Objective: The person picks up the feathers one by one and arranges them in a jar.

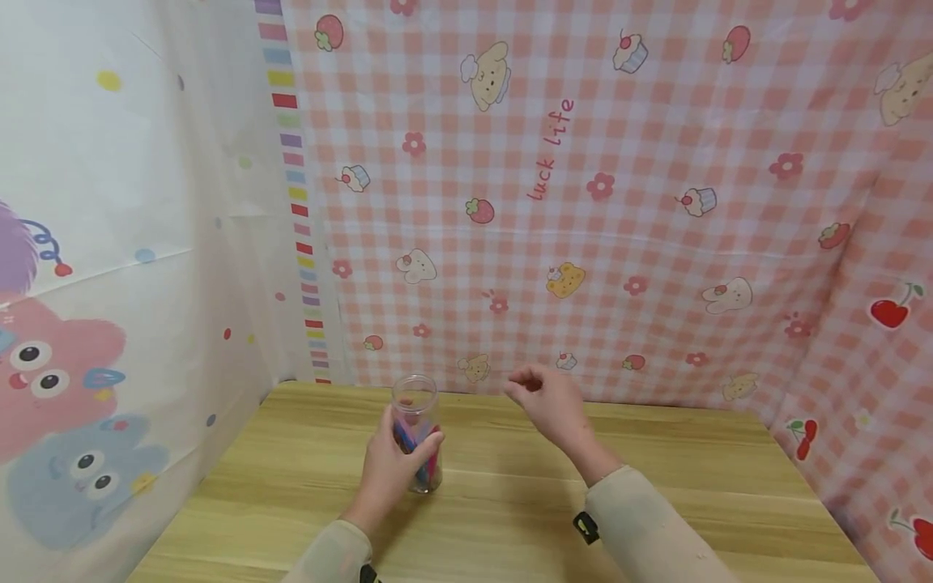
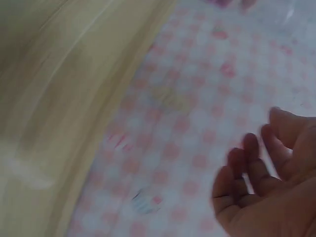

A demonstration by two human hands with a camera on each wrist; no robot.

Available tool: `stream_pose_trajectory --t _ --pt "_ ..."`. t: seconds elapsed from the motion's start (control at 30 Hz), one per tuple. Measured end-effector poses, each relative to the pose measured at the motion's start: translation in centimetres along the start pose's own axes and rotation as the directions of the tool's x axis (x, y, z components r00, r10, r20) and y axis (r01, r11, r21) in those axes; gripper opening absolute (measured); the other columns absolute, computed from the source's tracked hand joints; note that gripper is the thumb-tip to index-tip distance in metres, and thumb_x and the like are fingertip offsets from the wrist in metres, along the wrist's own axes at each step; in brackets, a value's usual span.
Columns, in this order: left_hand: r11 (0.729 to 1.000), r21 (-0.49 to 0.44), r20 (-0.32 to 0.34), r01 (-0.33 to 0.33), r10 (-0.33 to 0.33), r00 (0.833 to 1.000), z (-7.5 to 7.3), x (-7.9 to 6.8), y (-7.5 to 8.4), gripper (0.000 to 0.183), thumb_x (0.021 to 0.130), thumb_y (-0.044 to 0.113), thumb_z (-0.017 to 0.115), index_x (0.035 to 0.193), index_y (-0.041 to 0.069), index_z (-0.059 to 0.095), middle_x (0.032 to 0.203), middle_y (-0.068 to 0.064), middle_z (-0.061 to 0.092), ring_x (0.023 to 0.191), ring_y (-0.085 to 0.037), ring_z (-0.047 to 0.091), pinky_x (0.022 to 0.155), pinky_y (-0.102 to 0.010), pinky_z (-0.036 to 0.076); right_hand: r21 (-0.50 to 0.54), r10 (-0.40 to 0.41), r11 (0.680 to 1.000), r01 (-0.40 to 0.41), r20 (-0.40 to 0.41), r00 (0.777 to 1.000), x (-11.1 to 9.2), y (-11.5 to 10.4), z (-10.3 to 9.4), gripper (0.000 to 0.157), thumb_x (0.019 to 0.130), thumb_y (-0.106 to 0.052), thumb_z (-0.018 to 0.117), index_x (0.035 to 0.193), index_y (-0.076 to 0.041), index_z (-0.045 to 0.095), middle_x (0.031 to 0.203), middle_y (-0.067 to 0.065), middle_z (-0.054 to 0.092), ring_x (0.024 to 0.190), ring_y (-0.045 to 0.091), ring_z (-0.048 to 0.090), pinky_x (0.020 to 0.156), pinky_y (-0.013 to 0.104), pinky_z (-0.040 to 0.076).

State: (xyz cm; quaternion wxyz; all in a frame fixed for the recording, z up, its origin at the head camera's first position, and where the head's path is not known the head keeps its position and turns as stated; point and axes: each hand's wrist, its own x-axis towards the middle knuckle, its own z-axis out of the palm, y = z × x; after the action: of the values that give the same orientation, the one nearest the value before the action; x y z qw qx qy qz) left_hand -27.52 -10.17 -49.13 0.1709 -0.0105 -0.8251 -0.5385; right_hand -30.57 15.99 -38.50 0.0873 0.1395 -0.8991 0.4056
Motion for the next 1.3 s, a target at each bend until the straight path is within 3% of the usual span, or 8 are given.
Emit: stream_pose_trajectory --t 0.2,0.37,0.6,0.73,0.9,1.13,1.2,1.3 --pt "1.000 -0.008 0.000 0.018 -0.018 1.000 -0.1 -0.1 0.0 0.082 0.090 0.050 0.085 0.151 0.013 0.047 0.134 -0.017 0.070 0.123 -0.037 0.070 0.103 -0.058 0.059 -0.246 0.222 0.954 -0.171 0.195 0.955 -1.2 6.7 -1.6 0.038 0.102 -0.023 0.072 0.124 0.009 0.069 0.122 0.025 0.074 0.114 0.041 0.071 0.095 0.054 0.061" --pt "1.000 -0.012 0.011 0.025 -0.025 1.000 -0.1 -0.2 0.0 0.082 0.090 0.050 0.085 0.152 0.012 0.046 0.135 -0.016 0.069 0.124 -0.037 0.069 0.104 -0.059 0.059 -0.415 0.360 0.876 -0.245 0.225 0.905 -2.0 10.5 -1.8 0.048 0.103 -0.029 0.071 0.128 0.012 0.065 0.130 0.032 0.069 0.118 0.049 0.068 0.095 0.061 0.059" --pt "1.000 -0.010 0.013 0.021 -0.021 1.000 0.0 -0.2 0.1 0.083 0.091 0.049 0.085 0.153 0.012 0.045 0.136 -0.018 0.069 0.125 -0.039 0.068 0.104 -0.060 0.059 -0.502 0.416 0.820 -0.276 0.191 0.889 -2.9 11.5 -0.9 0.030 0.091 -0.030 0.082 0.073 -0.009 0.069 0.079 0.004 0.067 0.074 0.022 0.059 0.069 0.042 0.054" --pt "1.000 -0.010 0.012 0.016 -0.016 1.000 -0.1 -0.1 0.3 0.083 0.091 0.050 0.085 0.153 0.012 0.045 0.137 -0.018 0.068 0.126 -0.039 0.068 0.105 -0.060 0.058 -0.509 0.356 0.835 -0.210 0.208 0.911 -2.3 12.1 -0.1 0.017 0.084 -0.015 0.080 0.092 -0.001 0.072 0.086 0.008 0.069 0.077 0.024 0.059 0.073 0.044 0.056" --pt "1.000 -0.015 0.015 0.019 -0.019 1.000 0.0 -0.1 0.3 0.084 0.091 0.049 0.085 0.154 0.011 0.044 0.138 -0.018 0.068 0.127 -0.040 0.067 0.106 -0.061 0.057 -0.503 0.288 0.854 -0.131 0.247 0.925 -1.6 13.2 0.8 0.032 0.084 -0.005 0.073 0.114 0.004 0.072 0.106 0.014 0.074 0.091 0.027 0.065 0.089 0.054 0.060" --pt "1.000 -0.008 0.015 0.008 -0.008 1.000 0.0 -0.1 0.2 0.085 0.090 0.050 0.085 0.155 0.011 0.044 0.137 -0.018 0.068 0.125 -0.039 0.068 0.105 -0.060 0.058 -0.290 0.297 0.929 -0.229 0.216 0.930 -2.0 11.1 1.0 0.004 0.096 -0.007 0.069 0.094 -0.003 0.069 0.083 0.004 0.064 0.074 0.018 0.056 0.067 0.035 0.051" --pt "1.000 -0.005 0.013 0.004 -0.004 1.000 0.0 0.0 0.2 0.085 0.090 0.049 0.085 0.155 0.011 0.045 0.137 -0.019 0.068 0.125 -0.040 0.068 0.104 -0.060 0.058 -0.210 0.276 0.949 -0.235 0.189 0.942 -1.8 10.2 1.0 0.010 0.101 -0.011 0.067 0.093 -0.006 0.067 0.081 0.001 0.061 0.073 0.015 0.053 0.065 0.029 0.044" --pt "1.000 -0.004 0.009 -0.002 0.002 1.000 0.0 0.0 0.2 0.085 0.090 0.049 0.085 0.155 0.012 0.045 0.138 -0.019 0.068 0.125 -0.040 0.068 0.105 -0.060 0.058 -0.114 0.189 0.978 -0.176 0.119 0.975 -1.3 8.6 0.9 0.008 0.103 -0.013 0.067 0.099 -0.006 0.069 0.091 0.004 0.070 0.083 0.016 0.063 0.071 0.030 0.053"
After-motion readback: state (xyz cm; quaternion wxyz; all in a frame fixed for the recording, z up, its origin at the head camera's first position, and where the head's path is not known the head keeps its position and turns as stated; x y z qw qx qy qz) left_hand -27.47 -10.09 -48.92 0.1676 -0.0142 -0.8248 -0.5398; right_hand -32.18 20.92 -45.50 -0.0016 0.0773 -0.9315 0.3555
